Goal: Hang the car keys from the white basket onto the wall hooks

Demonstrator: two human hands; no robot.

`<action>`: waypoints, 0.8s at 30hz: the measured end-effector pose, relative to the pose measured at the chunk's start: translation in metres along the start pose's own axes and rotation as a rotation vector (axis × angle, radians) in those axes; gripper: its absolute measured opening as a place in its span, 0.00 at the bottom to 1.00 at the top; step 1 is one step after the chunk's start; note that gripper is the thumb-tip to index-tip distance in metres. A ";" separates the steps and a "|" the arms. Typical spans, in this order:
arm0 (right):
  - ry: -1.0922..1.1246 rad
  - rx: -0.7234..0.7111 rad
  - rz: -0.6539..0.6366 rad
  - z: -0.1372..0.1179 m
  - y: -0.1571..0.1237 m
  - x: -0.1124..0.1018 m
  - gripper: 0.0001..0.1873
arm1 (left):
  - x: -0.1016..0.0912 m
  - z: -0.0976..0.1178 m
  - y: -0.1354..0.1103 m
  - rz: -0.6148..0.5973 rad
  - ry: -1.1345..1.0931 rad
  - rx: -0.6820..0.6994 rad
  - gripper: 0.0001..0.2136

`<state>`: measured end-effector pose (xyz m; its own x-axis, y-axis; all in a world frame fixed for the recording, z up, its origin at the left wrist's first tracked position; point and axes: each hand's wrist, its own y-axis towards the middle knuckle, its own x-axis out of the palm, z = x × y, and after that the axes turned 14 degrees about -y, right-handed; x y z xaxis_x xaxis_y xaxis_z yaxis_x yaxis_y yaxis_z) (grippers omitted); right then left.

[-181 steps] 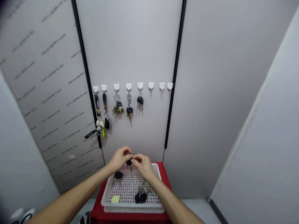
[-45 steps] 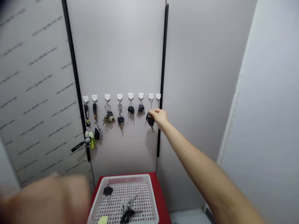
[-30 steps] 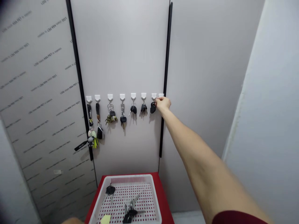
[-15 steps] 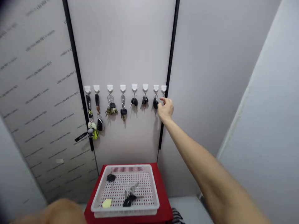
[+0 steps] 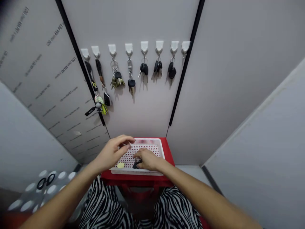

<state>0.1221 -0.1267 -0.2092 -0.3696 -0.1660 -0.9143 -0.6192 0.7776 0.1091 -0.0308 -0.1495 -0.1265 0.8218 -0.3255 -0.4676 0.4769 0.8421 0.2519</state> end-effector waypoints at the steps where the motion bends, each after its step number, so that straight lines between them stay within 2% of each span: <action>1: -0.020 -0.006 -0.042 0.002 0.000 0.003 0.13 | 0.001 -0.015 0.003 -0.032 0.067 -0.098 0.12; 3: -0.005 0.036 -0.066 0.006 0.001 0.007 0.09 | 0.006 -0.046 0.007 -0.147 0.159 -0.271 0.13; 5: 0.097 0.165 -0.040 0.011 0.003 0.009 0.07 | 0.014 -0.069 0.007 -0.234 0.168 -0.373 0.14; 8: 0.371 0.384 0.018 0.017 0.004 0.008 0.06 | 0.026 -0.084 0.008 -0.228 0.056 -0.436 0.15; 10: 0.578 0.457 0.059 0.018 0.005 0.004 0.06 | 0.033 -0.084 0.012 -0.160 -0.093 -0.456 0.17; 12: 0.726 0.455 0.099 0.017 0.006 -0.002 0.07 | 0.037 -0.081 0.018 -0.078 -0.302 -0.465 0.20; 14: 0.802 0.419 0.142 0.014 0.007 -0.009 0.07 | 0.038 -0.075 0.025 -0.028 -0.532 -0.473 0.22; 17: 0.844 0.380 0.186 0.012 0.009 -0.020 0.08 | 0.035 -0.067 0.034 -0.041 -0.734 -0.445 0.19; 20: 0.791 0.387 0.260 0.013 0.010 -0.032 0.07 | 0.030 -0.058 0.040 -0.055 -0.738 -0.402 0.16; 24: 0.713 0.407 0.339 0.017 0.010 -0.051 0.07 | 0.023 -0.047 0.052 -0.001 -0.553 -0.356 0.10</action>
<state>0.1466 -0.0995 -0.1678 -0.9159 -0.1205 -0.3829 -0.1541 0.9863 0.0582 -0.0020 -0.0929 -0.1640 0.9058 -0.4194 0.0607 0.4234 0.9016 -0.0886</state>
